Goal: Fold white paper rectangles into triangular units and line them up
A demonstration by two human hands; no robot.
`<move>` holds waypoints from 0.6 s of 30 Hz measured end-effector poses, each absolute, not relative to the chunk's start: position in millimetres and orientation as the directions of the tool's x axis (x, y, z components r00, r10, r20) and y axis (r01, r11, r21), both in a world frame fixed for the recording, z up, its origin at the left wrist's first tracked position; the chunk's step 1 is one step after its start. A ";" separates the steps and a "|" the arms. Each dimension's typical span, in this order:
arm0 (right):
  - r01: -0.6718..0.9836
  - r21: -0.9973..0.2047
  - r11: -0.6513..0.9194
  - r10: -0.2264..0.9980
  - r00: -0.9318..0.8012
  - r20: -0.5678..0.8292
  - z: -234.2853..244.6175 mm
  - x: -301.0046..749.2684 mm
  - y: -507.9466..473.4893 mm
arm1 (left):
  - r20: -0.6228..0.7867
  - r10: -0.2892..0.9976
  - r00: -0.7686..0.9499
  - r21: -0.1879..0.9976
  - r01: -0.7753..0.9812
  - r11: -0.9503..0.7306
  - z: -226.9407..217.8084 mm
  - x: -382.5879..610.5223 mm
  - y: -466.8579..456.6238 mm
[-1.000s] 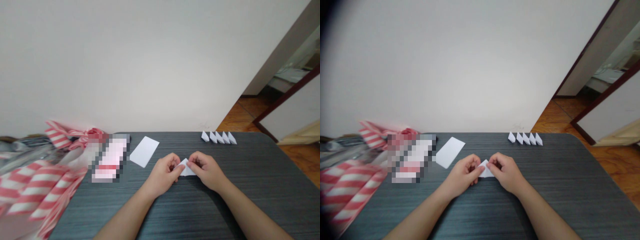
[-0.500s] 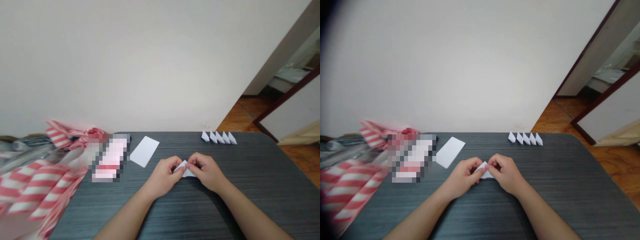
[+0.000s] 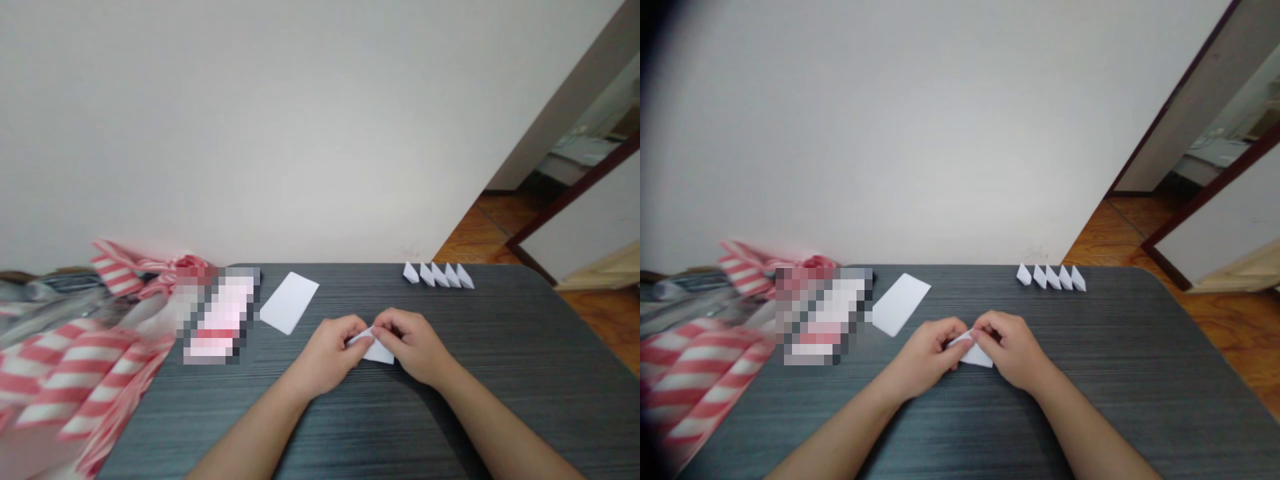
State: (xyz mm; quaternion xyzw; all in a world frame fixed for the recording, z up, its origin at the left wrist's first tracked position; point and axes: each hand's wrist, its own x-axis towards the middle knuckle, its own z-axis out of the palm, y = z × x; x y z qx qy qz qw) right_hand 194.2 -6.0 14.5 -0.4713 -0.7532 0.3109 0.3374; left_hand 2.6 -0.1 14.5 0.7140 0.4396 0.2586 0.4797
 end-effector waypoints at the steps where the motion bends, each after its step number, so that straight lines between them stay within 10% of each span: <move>1: 0.501 -0.785 0.366 0.919 -0.327 0.220 15.4 194.2 -6.0 | -0.054 0.874 0.483 0.911 0.383 -0.155 14.2 2.5 -0.1; 18: 0.478 -0.835 0.272 0.936 -0.334 0.113 11.8 196.5 -8.6 | -0.168 0.883 0.439 0.960 0.276 0.045 20.9 3.8 -1.2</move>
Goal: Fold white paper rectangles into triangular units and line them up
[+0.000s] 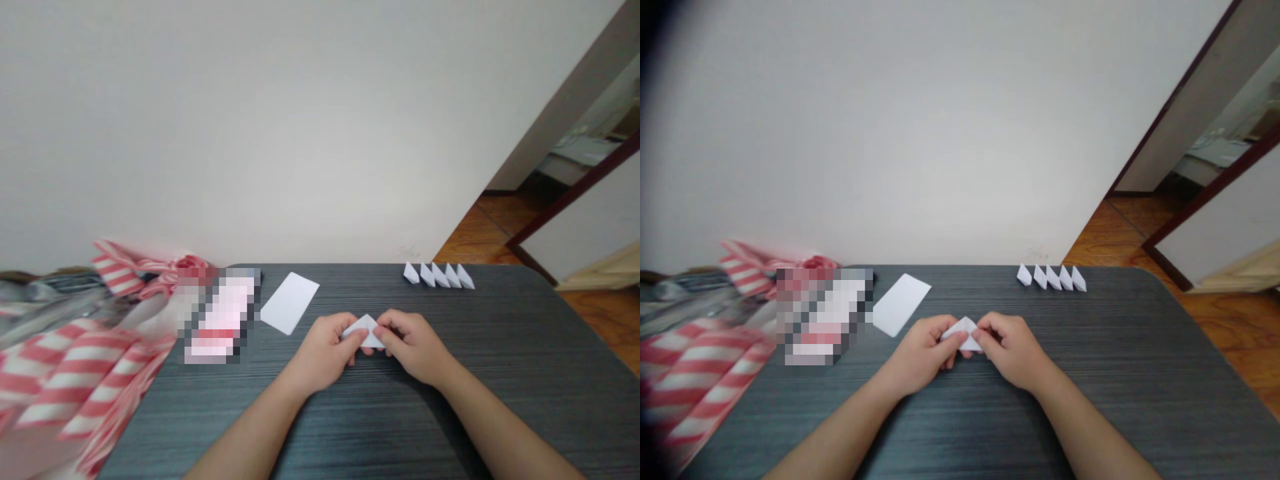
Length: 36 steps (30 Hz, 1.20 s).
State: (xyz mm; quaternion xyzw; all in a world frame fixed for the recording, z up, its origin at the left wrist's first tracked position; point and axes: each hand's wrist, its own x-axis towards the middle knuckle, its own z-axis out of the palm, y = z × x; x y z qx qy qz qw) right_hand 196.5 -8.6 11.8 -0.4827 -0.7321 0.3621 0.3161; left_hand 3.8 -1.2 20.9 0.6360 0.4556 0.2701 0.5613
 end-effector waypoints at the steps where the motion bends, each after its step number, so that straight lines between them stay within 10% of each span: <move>1: 0.472 -0.846 0.247 0.939 -0.334 0.088 11.7 196.4 -8.9 | -0.171 0.883 0.436 0.962 0.269 0.054 20.6 4.0 -1.1; 36: 0.409 -0.913 0.016 0.947 -0.298 -0.117 13.2 195.2 -9.4 | -0.158 0.868 0.470 0.968 0.247 0.042 11.4 1.5 -0.4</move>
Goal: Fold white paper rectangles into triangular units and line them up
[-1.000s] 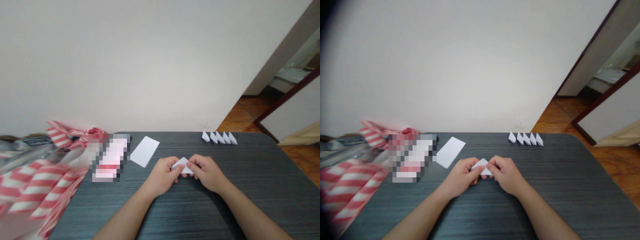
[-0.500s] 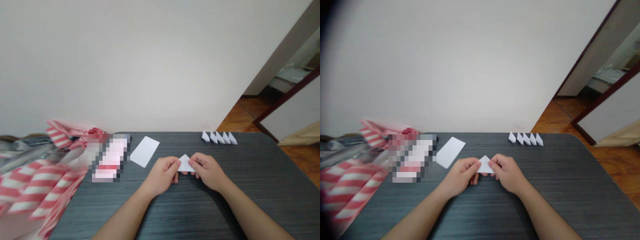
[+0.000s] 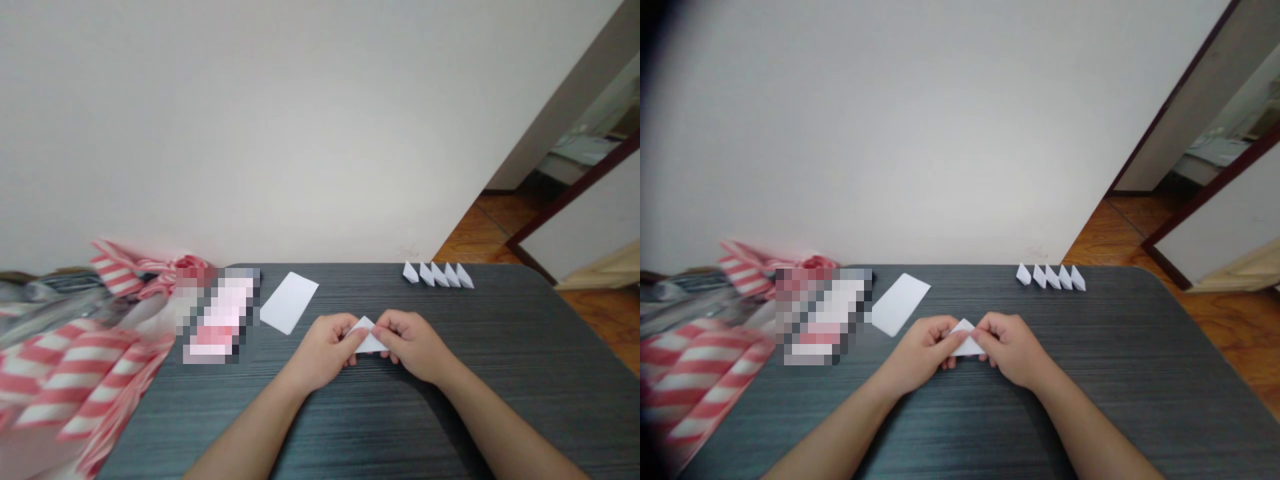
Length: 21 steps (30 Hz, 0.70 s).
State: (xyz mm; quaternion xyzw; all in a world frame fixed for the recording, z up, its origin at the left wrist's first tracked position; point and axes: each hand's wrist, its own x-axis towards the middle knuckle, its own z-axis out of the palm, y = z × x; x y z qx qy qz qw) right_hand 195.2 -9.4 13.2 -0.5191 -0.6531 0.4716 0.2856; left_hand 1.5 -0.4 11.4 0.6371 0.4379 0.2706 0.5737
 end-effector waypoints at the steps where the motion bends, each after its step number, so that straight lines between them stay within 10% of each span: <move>1: 0.407 -0.913 0.016 0.945 -0.304 -0.119 13.6 194.9 -9.9 | -0.159 0.871 0.466 0.966 0.256 0.039 11.6 1.4 -0.7; 12: 0.193 -0.969 0.151 0.920 -0.385 0.067 -4.7 199.0 -10.9 | -0.167 0.895 0.414 0.985 0.105 0.136 1.8 3.7 1.2; 21: 0.322 -0.865 0.385 0.880 -0.412 0.237 -2.7 200.5 -9.7 | -0.186 0.898 0.398 0.983 0.075 0.170 2.7 5.7 1.8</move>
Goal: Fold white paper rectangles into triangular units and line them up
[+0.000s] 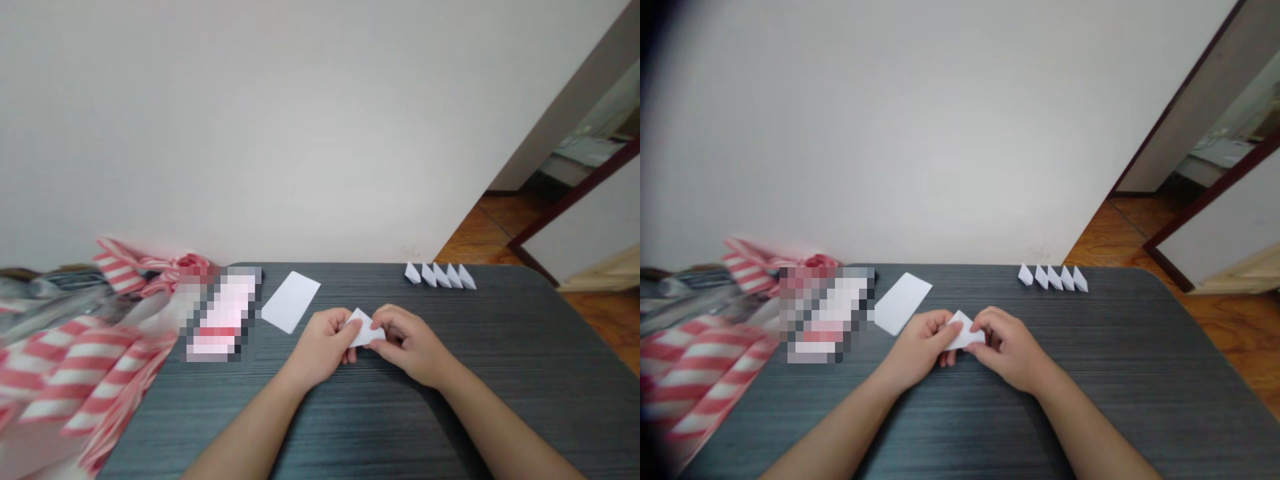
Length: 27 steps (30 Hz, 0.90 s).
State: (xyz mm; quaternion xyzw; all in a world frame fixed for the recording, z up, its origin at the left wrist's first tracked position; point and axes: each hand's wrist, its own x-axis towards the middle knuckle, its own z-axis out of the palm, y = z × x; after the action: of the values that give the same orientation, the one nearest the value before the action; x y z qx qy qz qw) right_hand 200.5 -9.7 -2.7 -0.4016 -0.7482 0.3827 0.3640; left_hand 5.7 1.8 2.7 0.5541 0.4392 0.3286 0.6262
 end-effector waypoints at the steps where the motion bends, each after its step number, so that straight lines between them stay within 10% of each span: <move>1: 0.323 -0.851 0.414 0.868 -0.422 0.262 -1.3 200.7 -9.1 | -0.184 0.897 0.403 0.983 0.077 0.167 2.2 5.4 1.9; 27: 0.425 -0.751 0.505 0.844 -0.428 0.325 5.6 200.1 -6.9 | -0.188 0.875 0.447 0.982 0.116 0.152 7.8 5.1 1.1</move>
State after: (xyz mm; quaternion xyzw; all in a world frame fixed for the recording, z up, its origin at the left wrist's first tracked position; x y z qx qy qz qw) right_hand 200.1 -6.9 5.6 -0.4006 -0.7917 0.2951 0.3546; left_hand 5.1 1.1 7.8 0.5762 0.4298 0.3031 0.6256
